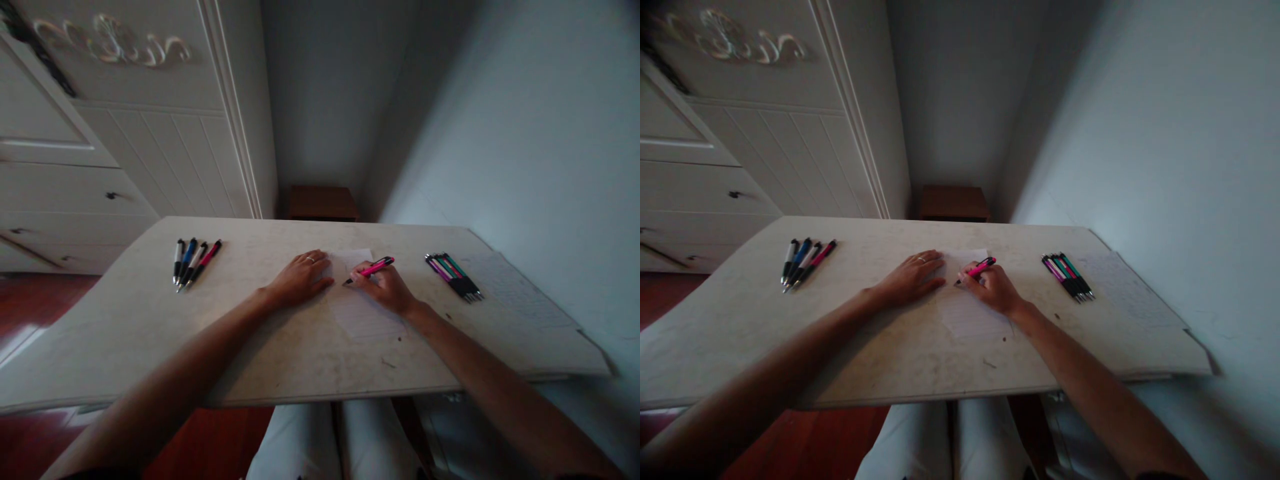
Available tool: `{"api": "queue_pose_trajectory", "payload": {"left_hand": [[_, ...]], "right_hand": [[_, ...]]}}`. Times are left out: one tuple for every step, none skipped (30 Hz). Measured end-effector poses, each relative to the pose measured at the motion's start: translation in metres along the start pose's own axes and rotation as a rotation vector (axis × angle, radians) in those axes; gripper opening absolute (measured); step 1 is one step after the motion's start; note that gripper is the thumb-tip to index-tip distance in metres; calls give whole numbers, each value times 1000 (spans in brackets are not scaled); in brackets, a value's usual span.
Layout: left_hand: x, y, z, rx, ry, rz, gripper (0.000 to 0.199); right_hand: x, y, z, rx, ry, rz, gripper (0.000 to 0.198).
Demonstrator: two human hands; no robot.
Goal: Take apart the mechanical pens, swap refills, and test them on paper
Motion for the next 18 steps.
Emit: {"api": "queue_pose_trajectory", "payload": {"left_hand": [[0,0,0,0,1,1,50],[0,0,0,0,3,2,50],[0,0,0,0,7,2,50],[0,0,0,0,11,1,50],[0,0,0,0,17,0,50],[0,0,0,-1,21,-1,50],[1,0,0,-5,24,-4,50],[1,0,0,-7,26,-7,49],[2,0,-1,-8,26,-11,48],[2,0,-1,-9,25,-14,47],[2,0,-1,-10,23,-16,47],[2,-1,-1,-13,22,-17,48],[3,-1,-2,-16,21,-18,48],[2,-1,-2,-19,20,-18,48],[2,-1,-2,-20,19,-16,48],[2,-1,-1,-18,17,-14,48],[2,-1,-1,-15,13,-13,48],[2,-1,-1,-12,9,-11,48]], "right_hand": [[0,0,1,8,-3,2,26],[-1,0,2,13,-6,5,25],[-1,0,2,17,-7,10,25],[-2,0,2,19,-8,14,24],[-3,0,3,19,-9,19,23],[-3,0,3,18,-11,22,22],[-4,0,3,17,-13,24,22],[-4,0,3,14,-16,27,22],[-4,0,3,12,-19,29,21],[-5,0,3,13,-21,30,21],[-5,0,4,15,-21,30,22],[-5,0,5,19,-20,28,22],[-4,0,5,21,-19,26,22],[-4,0,6,21,-18,24,22],[-4,0,6,19,-17,25,22],[-4,0,6,16,-17,29,22],[-4,0,6,14,-18,34,22],[-4,0,7,15,-19,37,22]]}}
Point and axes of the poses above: each hand's wrist, its own y-axis towards the middle knuckle, its own x-axis out of the back of the hand, z = x × y, the point moved 8 cm from there along y, towards the middle knuckle, and after that the axes turned 10 degrees about x, right-handed, at the moved point
